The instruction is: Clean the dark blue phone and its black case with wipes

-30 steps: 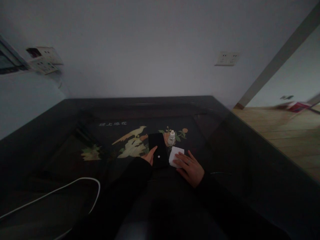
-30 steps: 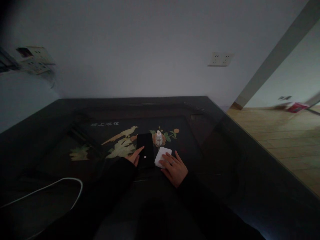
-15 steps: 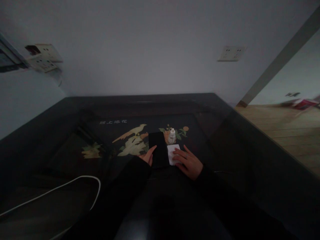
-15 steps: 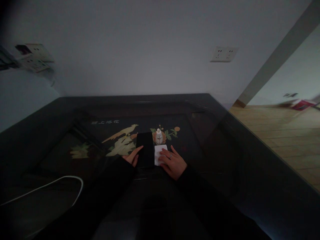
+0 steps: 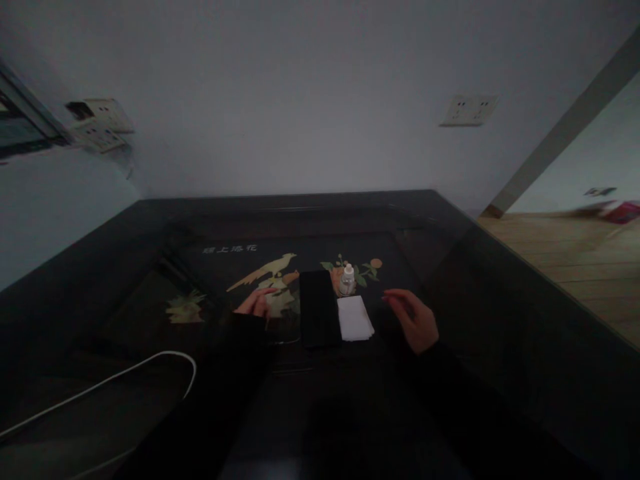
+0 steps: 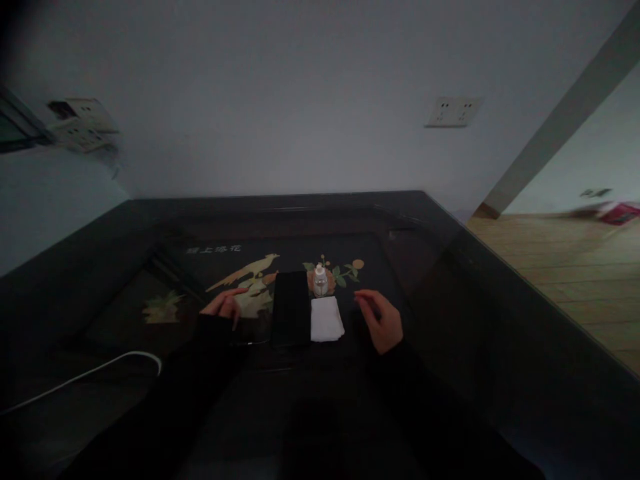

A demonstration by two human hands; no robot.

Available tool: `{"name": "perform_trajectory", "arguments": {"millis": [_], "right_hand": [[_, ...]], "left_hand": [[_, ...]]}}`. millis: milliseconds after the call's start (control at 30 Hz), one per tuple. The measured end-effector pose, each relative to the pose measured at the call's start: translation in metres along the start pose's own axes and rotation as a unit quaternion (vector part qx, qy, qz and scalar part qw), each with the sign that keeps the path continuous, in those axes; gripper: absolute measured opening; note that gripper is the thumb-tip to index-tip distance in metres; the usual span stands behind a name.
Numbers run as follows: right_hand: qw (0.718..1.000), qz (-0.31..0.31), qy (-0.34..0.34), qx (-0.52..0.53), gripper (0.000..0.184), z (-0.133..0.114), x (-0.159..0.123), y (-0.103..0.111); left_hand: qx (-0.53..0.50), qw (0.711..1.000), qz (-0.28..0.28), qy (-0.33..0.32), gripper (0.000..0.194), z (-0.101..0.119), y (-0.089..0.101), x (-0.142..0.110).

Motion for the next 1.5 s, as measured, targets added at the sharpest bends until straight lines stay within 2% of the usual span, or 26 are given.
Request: {"name": "perform_trajectory", "arguments": {"millis": [100,167,300,467,800,967,1333,1433,1500], "right_hand": [[0.993,0.083,-0.058,0.06,0.028,0.031,0.009,0.026],[0.986,0.113,-0.083,0.094,0.028,0.045,0.011,0.032],[0.979,0.106,-0.116,0.132,0.026,0.057,0.01,0.025],[0.978,0.08,-0.14,0.131,0.024,0.056,0.011,0.018],[0.977,0.081,-0.154,0.125,0.024,0.05,0.015,0.019],[0.978,0.074,-0.153,0.119,0.025,0.046,0.016,0.018],[0.983,0.053,-0.136,0.107,0.024,0.051,0.012,0.012],[0.988,0.041,-0.12,0.09,0.026,0.043,0.01,0.011],[0.992,0.029,-0.103,0.068,0.03,0.029,0.009,0.01]], "left_hand": [[-0.115,0.992,0.037,0.029,0.034,-0.024,0.025,0.019],[-0.169,0.984,0.044,0.039,0.032,-0.036,0.03,0.028],[-0.222,0.973,0.041,0.052,0.033,-0.048,0.022,0.031],[-0.243,0.968,0.039,0.056,0.032,-0.05,0.014,0.029],[-0.237,0.971,0.014,0.041,0.037,-0.05,0.011,0.033],[-0.226,0.973,0.025,0.045,0.034,-0.044,0.009,0.03],[-0.145,0.988,-0.001,0.055,0.029,-0.034,-0.001,0.021],[-0.11,0.993,-0.005,0.039,0.031,-0.026,-0.002,0.017],[-0.079,0.997,-0.008,0.021,0.033,-0.018,-0.005,0.012]]}}
Point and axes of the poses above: each hand's wrist, its own x-axis towards the middle knuckle, its own y-axis out of the back of the hand, z = x × y, the point moved 10 cm from there along x, towards the middle knuckle, and after that the axes turned 6 degrees about x, right-handed, at the moved point
